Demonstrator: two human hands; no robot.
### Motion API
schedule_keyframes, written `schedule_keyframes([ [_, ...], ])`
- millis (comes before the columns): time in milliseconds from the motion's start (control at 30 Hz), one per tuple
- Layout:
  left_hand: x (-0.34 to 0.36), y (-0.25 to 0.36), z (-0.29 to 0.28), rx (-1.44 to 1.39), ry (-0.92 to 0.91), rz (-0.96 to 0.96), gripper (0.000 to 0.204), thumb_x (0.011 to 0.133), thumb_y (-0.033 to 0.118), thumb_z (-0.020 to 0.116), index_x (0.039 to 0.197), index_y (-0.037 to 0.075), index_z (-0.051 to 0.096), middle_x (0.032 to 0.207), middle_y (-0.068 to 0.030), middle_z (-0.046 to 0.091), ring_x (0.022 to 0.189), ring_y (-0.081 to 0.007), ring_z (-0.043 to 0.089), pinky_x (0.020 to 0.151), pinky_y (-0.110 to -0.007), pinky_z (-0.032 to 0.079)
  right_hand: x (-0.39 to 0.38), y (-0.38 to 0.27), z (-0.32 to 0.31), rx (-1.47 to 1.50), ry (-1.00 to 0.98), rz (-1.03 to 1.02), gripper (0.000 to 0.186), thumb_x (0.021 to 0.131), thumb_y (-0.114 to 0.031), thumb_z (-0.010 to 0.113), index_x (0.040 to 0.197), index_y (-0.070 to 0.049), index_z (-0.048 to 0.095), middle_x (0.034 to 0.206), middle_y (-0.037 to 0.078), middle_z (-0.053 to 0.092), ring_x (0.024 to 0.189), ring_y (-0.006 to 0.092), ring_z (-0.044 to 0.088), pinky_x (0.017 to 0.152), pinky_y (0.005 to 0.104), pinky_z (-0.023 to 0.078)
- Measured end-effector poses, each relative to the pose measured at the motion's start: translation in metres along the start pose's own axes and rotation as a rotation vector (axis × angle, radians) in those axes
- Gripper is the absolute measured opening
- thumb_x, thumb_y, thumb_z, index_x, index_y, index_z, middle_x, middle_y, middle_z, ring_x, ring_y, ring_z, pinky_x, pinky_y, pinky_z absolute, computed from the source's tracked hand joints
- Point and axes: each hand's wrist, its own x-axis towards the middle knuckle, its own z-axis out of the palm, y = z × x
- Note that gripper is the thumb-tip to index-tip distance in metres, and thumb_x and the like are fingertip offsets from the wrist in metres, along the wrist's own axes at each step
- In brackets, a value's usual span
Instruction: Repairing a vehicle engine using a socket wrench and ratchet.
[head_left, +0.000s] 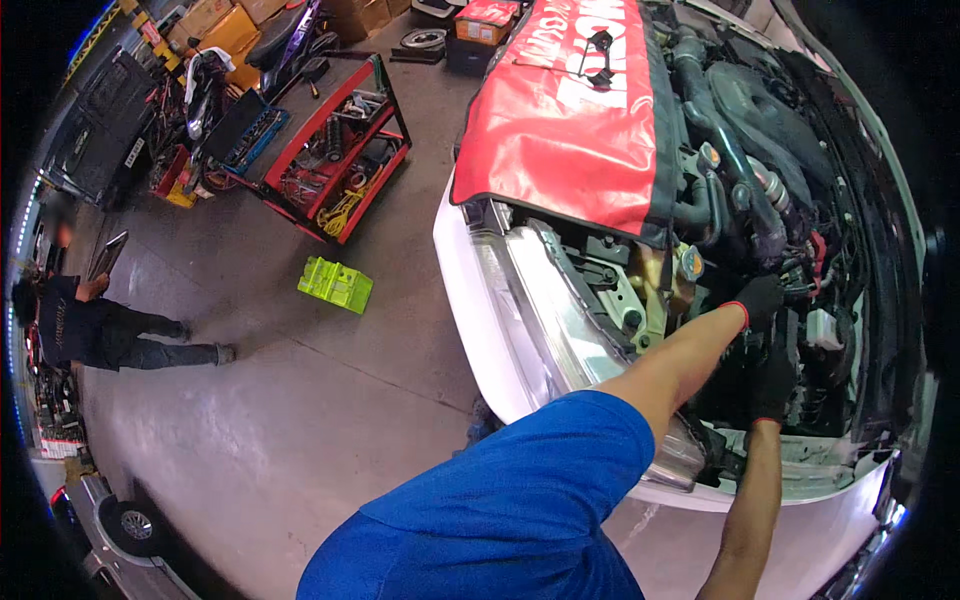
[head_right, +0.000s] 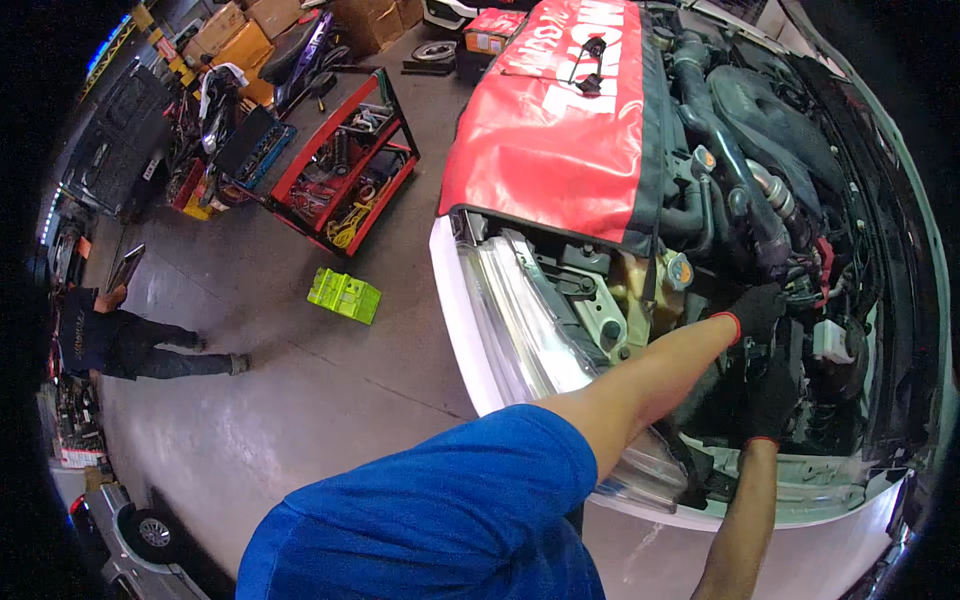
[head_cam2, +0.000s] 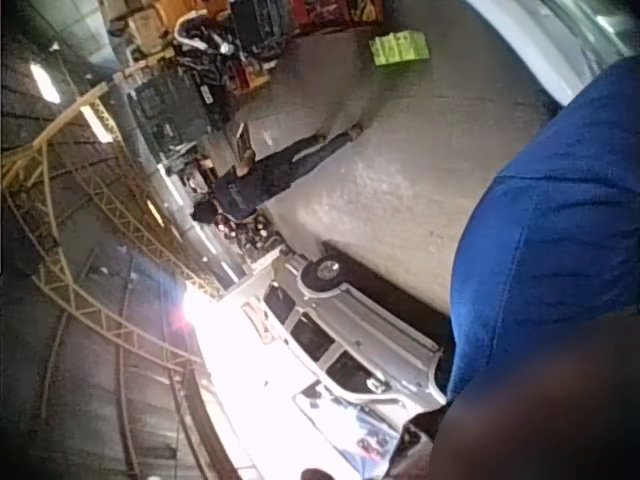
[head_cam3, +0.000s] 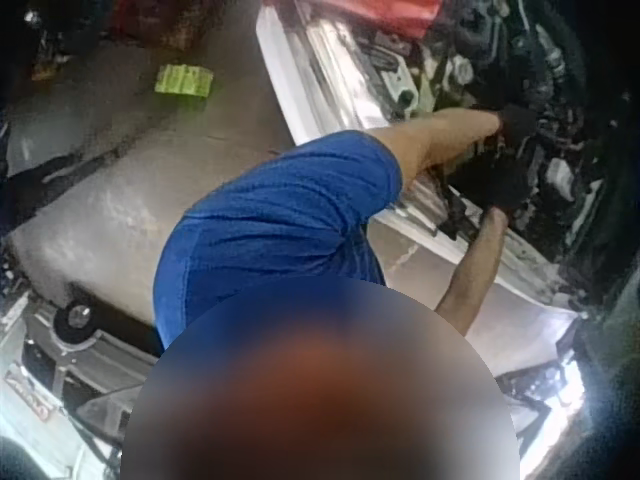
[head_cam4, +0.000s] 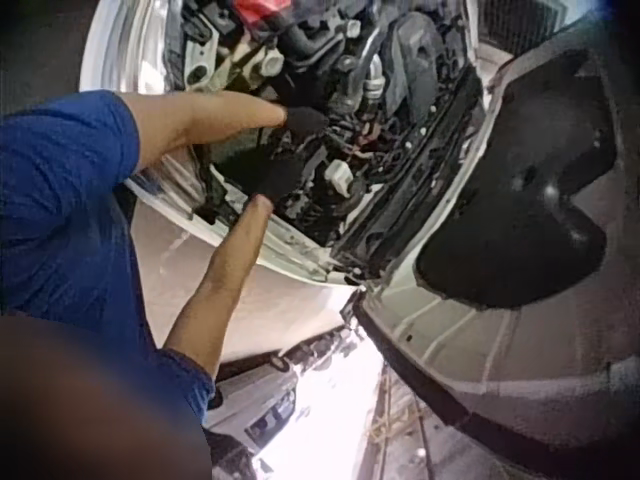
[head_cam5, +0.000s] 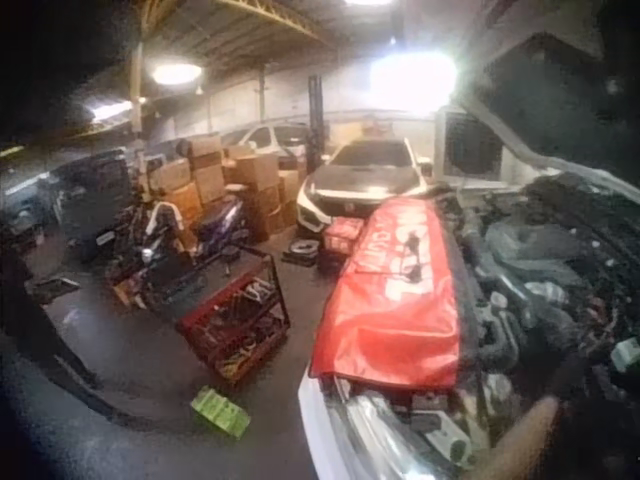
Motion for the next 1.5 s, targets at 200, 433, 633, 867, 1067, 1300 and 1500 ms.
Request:
schedule_keyframes([
  [200, 0.011, -0.031, -0.006, 0.236, 0.018, 0.126, 0.015, 0.078, 0.009, 0.050, 0.087, -0.001, 0.057, 0.080, -0.0236, 0.059, 0.079, -0.0410, 0.058, 0.068, -0.049, 0.046, 0.013, -0.026, 0.002, 0.034, -0.077, 0.044, 0.042, 0.083, -0.022, 0.056, 0.124, -0.010, 0.051, 0.095, 0.021, 0.062, 0.084, 0.0390, 0.059, 0.069, 0.0455, 0.046],
  [433, -0.014, 0.011, -0.039, 0.151, -0.174, 0.025, 0.018, 0.080, 0.018, 0.053, 0.086, 0.001, 0.058, 0.082, -0.0228, 0.058, 0.079, -0.0396, 0.058, 0.067, -0.049, 0.045, 0.053, 0.080, 0.024, -0.074, -0.145, -0.356, 0.037, 0.083, -0.012, 0.050, 0.119, -0.012, 0.055, 0.111, 0.016, 0.059, 0.098, 0.0329, 0.058, 0.084, 0.0419, 0.044],
  [633, -0.019, 0.018, -0.103, -0.384, -0.375, -0.141, 0.046, 0.075, 0.011, 0.069, 0.117, 0.008, 0.050, 0.097, -0.0079, 0.060, 0.085, -0.0186, 0.057, 0.077, -0.036, 0.049, 0.129, 0.060, 0.021, -0.059, 0.067, -0.516, 0.016, 0.077, -0.009, 0.050, 0.086, -0.006, 0.063, 0.088, 0.017, 0.063, 0.084, 0.0320, 0.060, 0.075, 0.0435, 0.046],
  [867, -0.012, -0.011, -0.102, -0.021, -0.147, 0.102, 0.026, 0.071, -0.003, 0.063, 0.097, 0.004, 0.060, 0.091, -0.0084, 0.065, 0.085, -0.0160, 0.061, 0.077, -0.032, 0.049, 0.101, -0.030, -0.011, 0.236, -0.391, -0.249, 0.012, 0.076, -0.014, 0.054, 0.075, -0.006, 0.063, 0.073, 0.017, 0.063, 0.068, 0.0354, 0.062, 0.067, 0.0462, 0.047],
  [1067, -0.030, -0.008, -0.081, -0.130, -0.300, -0.089, 0.023, 0.070, 0.003, 0.063, 0.093, 0.003, 0.063, 0.089, -0.0136, 0.067, 0.084, -0.0245, 0.064, 0.076, -0.034, 0.048, 0.109, -0.005, 0.005, -0.051, -0.048, -0.292, 0.025, 0.070, -0.027, 0.059, 0.082, -0.005, 0.061, 0.077, 0.020, 0.063, 0.073, 0.0335, 0.063, 0.066, 0.0443, 0.047],
  [1300, -0.025, -0.020, -0.072, -0.030, -0.067, -0.092, 0.027, 0.074, 0.006, 0.061, 0.101, 0.003, 0.063, 0.096, -0.0141, 0.066, 0.083, -0.0243, 0.063, 0.077, -0.035, 0.049, 0.108, -0.006, 0.033, 0.435, -0.352, -0.057, 0.028, 0.077, -0.026, 0.054, 0.089, -0.001, 0.059, 0.091, 0.023, 0.063, 0.085, 0.0391, 0.062, 0.076, 0.0489, 0.047],
  [1500, -0.039, 0.012, -0.067, -0.101, -0.230, -0.367, 0.024, 0.075, 0.009, 0.062, 0.099, 0.003, 0.064, 0.086, -0.0158, 0.066, 0.076, -0.0236, 0.065, 0.074, -0.032, 0.050, 0.100, 0.008, 0.008, 0.251, -0.231, -0.129, 0.030, 0.079, -0.032, 0.057, 0.092, -0.005, 0.059, 0.093, 0.018, 0.064, 0.086, 0.0345, 0.062, 0.074, 0.0441, 0.048],
])
